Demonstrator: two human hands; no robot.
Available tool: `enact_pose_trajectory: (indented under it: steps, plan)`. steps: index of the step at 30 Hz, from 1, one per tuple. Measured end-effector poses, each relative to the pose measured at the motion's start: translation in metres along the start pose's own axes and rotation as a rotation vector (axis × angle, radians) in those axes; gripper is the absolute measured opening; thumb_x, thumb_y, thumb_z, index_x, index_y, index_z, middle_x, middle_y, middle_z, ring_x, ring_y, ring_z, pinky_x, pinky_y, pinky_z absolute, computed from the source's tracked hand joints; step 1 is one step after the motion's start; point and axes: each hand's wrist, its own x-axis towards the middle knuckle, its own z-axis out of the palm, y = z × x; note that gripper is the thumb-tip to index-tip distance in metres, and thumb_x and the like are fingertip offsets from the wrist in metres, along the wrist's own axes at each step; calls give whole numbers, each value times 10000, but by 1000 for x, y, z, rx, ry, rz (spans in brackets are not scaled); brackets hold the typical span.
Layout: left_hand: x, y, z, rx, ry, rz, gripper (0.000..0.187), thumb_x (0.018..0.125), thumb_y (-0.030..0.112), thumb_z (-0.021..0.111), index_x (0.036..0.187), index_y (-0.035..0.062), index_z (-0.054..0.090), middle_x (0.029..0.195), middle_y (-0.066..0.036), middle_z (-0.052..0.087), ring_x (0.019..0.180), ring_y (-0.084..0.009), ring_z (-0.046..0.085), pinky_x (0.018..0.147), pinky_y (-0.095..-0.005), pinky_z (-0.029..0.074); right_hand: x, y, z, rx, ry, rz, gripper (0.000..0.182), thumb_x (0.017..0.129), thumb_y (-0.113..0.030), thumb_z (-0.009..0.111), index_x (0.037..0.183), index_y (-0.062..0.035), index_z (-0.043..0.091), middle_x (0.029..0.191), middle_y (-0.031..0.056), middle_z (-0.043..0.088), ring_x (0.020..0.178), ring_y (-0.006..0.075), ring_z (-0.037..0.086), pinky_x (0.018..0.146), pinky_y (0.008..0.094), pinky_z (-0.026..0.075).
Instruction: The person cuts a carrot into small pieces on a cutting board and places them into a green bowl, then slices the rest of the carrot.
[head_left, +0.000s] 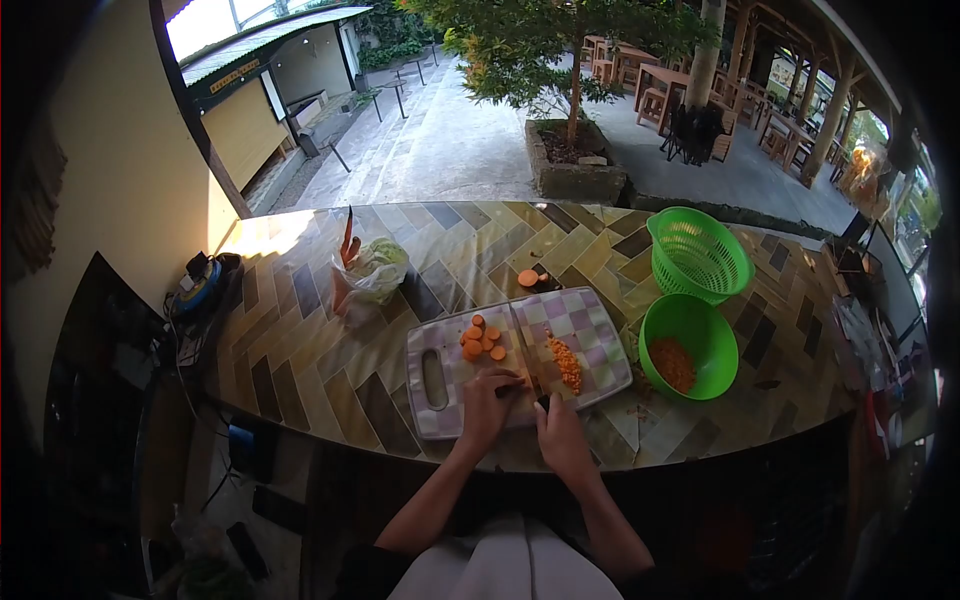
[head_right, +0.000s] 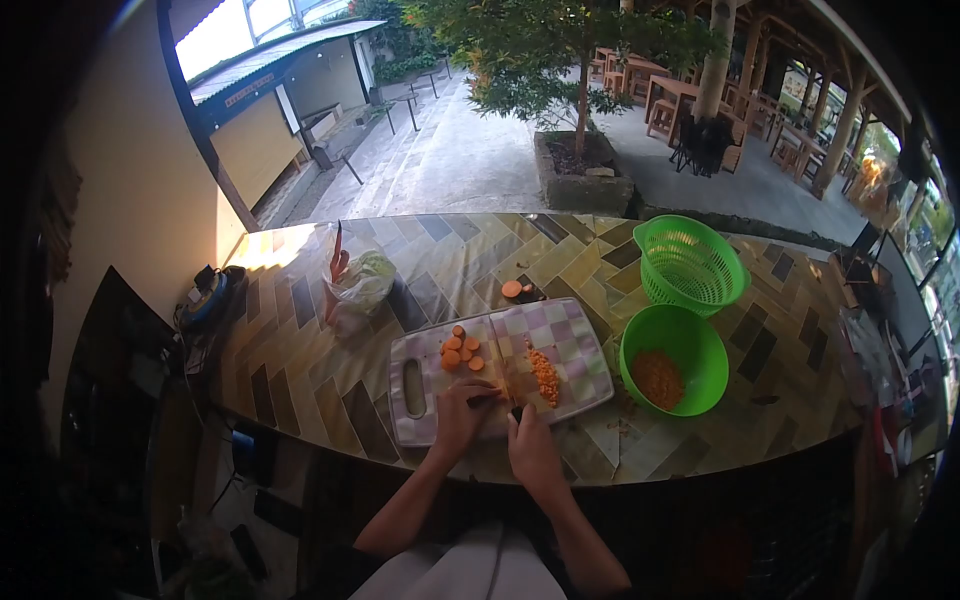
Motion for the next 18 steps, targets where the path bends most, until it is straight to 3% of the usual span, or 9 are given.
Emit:
enact_pose_trajectory:
  steps: [7, 16, 18]
  plan:
    - [2, 2, 0, -31, -23, -17, 158, 766, 70, 757, 914, 17, 774, 937, -159, 722, 909, -312, 677, 842, -378, 515, -9, -12, -9, -18, -73, 57, 277, 1024, -226, 484, 1027, 49, 456, 761, 305, 622, 800, 508, 613, 672, 587, 453]
    - [1, 0, 1, -56, -15, 7, 146, 774, 68, 757, 909, 16, 771, 929, -150, 724, 879, -316, 681, 828, -381, 522, 3, -20, 5, -32, -80, 152, 293, 1024, -217, 486, 1050, 73, 456, 943, 344, 606, 914, 523, 589, 734, 562, 462]
    - [0, 5, -2, -57, -13, -12, 147, 776, 71, 759, 912, 17, 771, 931, -146, 724, 881, -312, 682, 830, -378, 525, 8, -3, 6, 26, -51, 64, 316, 1031, -249, 471, 1043, 66, 463, 893, 332, 619, 874, 522, 602, 728, 571, 470]
